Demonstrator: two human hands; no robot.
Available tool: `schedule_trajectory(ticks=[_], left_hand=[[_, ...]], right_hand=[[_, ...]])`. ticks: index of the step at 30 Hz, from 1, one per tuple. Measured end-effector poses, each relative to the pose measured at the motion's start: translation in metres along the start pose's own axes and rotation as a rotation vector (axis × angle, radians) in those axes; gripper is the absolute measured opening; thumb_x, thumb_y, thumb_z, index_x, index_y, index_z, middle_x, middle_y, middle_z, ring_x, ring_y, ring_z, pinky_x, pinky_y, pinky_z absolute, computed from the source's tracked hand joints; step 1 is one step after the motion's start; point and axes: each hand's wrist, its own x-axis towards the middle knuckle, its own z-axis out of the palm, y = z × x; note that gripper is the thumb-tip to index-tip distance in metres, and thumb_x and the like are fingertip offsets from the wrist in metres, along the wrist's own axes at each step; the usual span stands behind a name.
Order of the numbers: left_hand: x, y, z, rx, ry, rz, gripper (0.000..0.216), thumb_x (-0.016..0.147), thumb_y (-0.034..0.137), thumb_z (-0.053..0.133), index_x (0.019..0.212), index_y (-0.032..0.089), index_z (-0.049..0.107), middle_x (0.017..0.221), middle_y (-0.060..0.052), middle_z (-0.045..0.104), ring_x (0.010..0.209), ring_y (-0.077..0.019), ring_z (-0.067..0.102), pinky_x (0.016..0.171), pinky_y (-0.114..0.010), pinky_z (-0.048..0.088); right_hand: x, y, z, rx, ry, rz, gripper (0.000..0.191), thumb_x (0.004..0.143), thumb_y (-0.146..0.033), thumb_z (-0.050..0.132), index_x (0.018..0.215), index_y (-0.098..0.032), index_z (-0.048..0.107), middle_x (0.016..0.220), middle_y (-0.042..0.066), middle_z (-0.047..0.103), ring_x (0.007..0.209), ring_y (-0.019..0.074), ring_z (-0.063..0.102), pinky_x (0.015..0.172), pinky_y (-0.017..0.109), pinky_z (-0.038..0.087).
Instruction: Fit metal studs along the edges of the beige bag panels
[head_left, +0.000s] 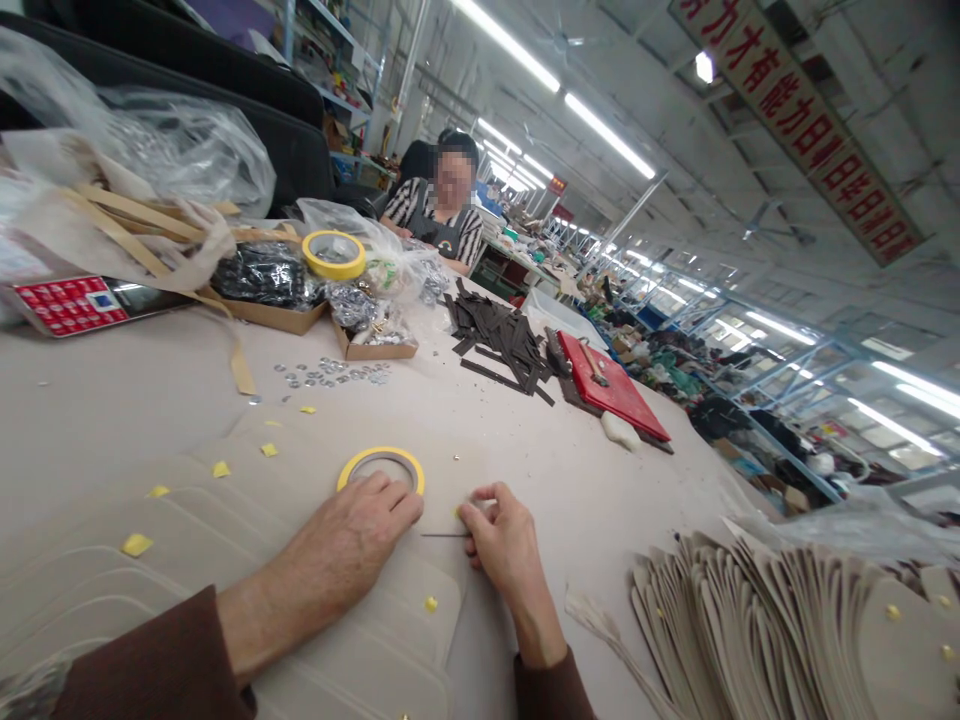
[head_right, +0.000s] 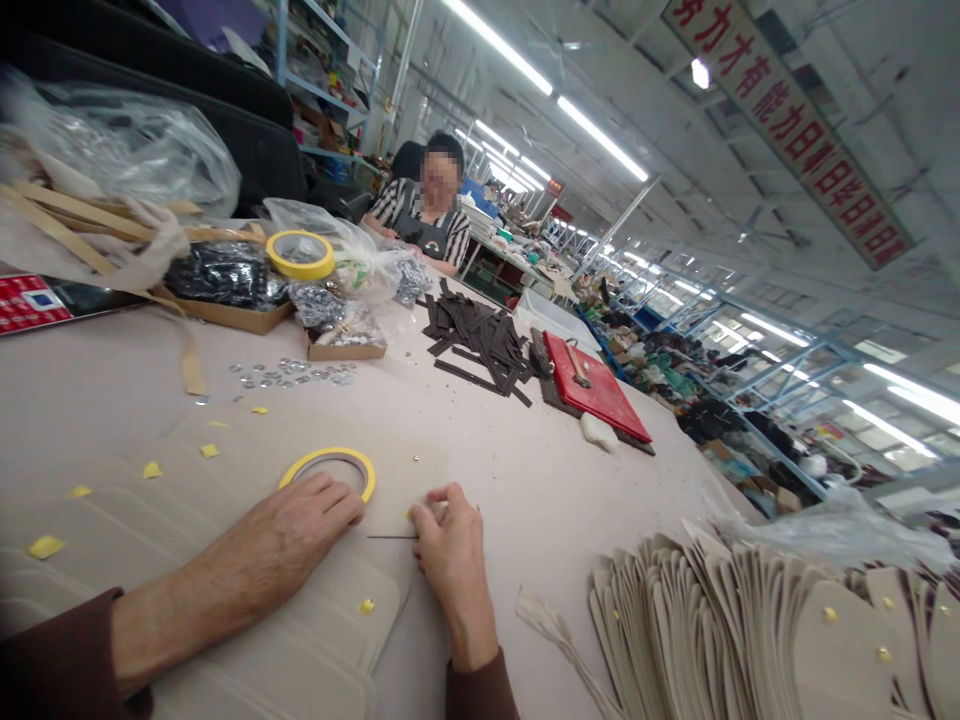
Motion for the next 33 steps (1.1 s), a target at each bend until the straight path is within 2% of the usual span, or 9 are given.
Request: schedule_trajectory(ticks=[3,7,9,14,19,23,27,30,33], left_hand=[[-0.004,-0.003,0.006,-0.073,0.067,0.053,0.025,0.095,-0.003,0.040,0.099,0.016,0.055,0.097,-0.006,0.054,0.089,-0.0270,0.046,0.085,-0.045,0.037],[-0.008,-0.007,0.013,-0.145,0.122,0.103,0.025,0.101,0.002,0.031,0.096,0.017,0.049,0.090,-0.004,0.050,0.080,-0.0245,0.047,0.075,-0.041,0.034],[-0.009,-0.008,0.011,-0.158,0.189,0.140,0.024,0.103,0.006,0.030,0.096,0.018,0.050,0.089,-0.003,0.051,0.078,-0.0235,0.049,0.072,-0.039,0.035],[-0.009,-0.006,-0.006,-0.185,0.423,0.275,0.029,0.104,0.008,0.029,0.111,0.020,0.054,0.100,-0.003,0.062,0.092,-0.0199,0.060,0.080,-0.032,0.046],[-0.009,-0.004,-0.011,-0.147,0.504,0.299,0.029,0.108,0.015,0.029,0.114,0.024,0.056,0.099,0.000,0.068,0.091,-0.0175,0.067,0.078,-0.027,0.053],[-0.007,-0.004,-0.009,-0.164,0.538,0.328,0.030,0.110,0.019,0.029,0.127,0.024,0.053,0.111,0.001,0.071,0.100,-0.0124,0.069,0.089,-0.019,0.054],[-0.008,-0.003,-0.009,-0.165,0.493,0.322,0.038,0.109,0.018,0.030,0.143,0.022,0.044,0.127,-0.001,0.067,0.117,-0.0094,0.064,0.105,-0.015,0.046],[-0.009,-0.002,-0.006,-0.133,0.513,0.310,0.035,0.109,0.019,0.029,0.138,0.023,0.047,0.124,0.000,0.068,0.114,-0.0091,0.065,0.100,-0.015,0.048],[-0.010,-0.001,-0.003,-0.071,0.577,0.308,0.032,0.109,0.018,0.028,0.134,0.021,0.048,0.118,-0.001,0.070,0.103,-0.0105,0.069,0.092,-0.017,0.051]], right_hand=[[-0.004,0.006,0.000,0.073,-0.020,-0.059,0.022,0.085,-0.037,0.060,0.086,-0.017,0.069,0.061,-0.001,0.059,0.055,0.0142,0.056,0.052,0.025,0.045],[-0.004,0.005,0.007,-0.167,0.072,-0.270,0.022,0.090,-0.029,0.059,0.086,-0.018,0.078,0.082,0.007,0.075,0.080,0.0198,0.066,0.081,0.033,0.048],[-0.004,0.000,0.009,-0.272,0.087,-0.296,0.022,0.090,-0.025,0.058,0.087,-0.017,0.078,0.090,0.009,0.077,0.087,0.0220,0.067,0.086,0.035,0.046],[-0.014,-0.012,-0.004,-0.299,-0.109,-0.159,0.018,0.083,-0.022,0.062,0.077,-0.017,0.079,0.077,0.004,0.075,0.073,0.0169,0.064,0.069,0.028,0.041],[-0.017,-0.008,-0.022,-0.163,-0.362,-0.070,0.017,0.079,-0.022,0.064,0.076,-0.017,0.080,0.066,-0.001,0.070,0.060,0.0106,0.054,0.059,0.024,0.035],[-0.016,-0.009,-0.019,-0.025,-0.150,-0.226,0.023,0.084,-0.025,0.063,0.096,-0.019,0.081,0.081,0.002,0.076,0.072,0.0137,0.062,0.069,0.025,0.045],[-0.023,-0.019,-0.001,0.102,-0.021,-0.600,0.018,0.087,-0.019,0.064,0.099,-0.017,0.077,0.087,0.005,0.075,0.078,0.0139,0.065,0.074,0.024,0.051],[-0.027,-0.022,0.013,0.029,0.030,-0.833,0.016,0.089,-0.011,0.060,0.098,-0.016,0.072,0.087,0.006,0.073,0.078,0.0138,0.063,0.074,0.024,0.051],[-0.028,-0.018,0.024,-0.053,0.135,-0.942,0.017,0.090,-0.008,0.055,0.092,-0.018,0.069,0.080,0.004,0.071,0.073,0.0139,0.062,0.070,0.025,0.051]])
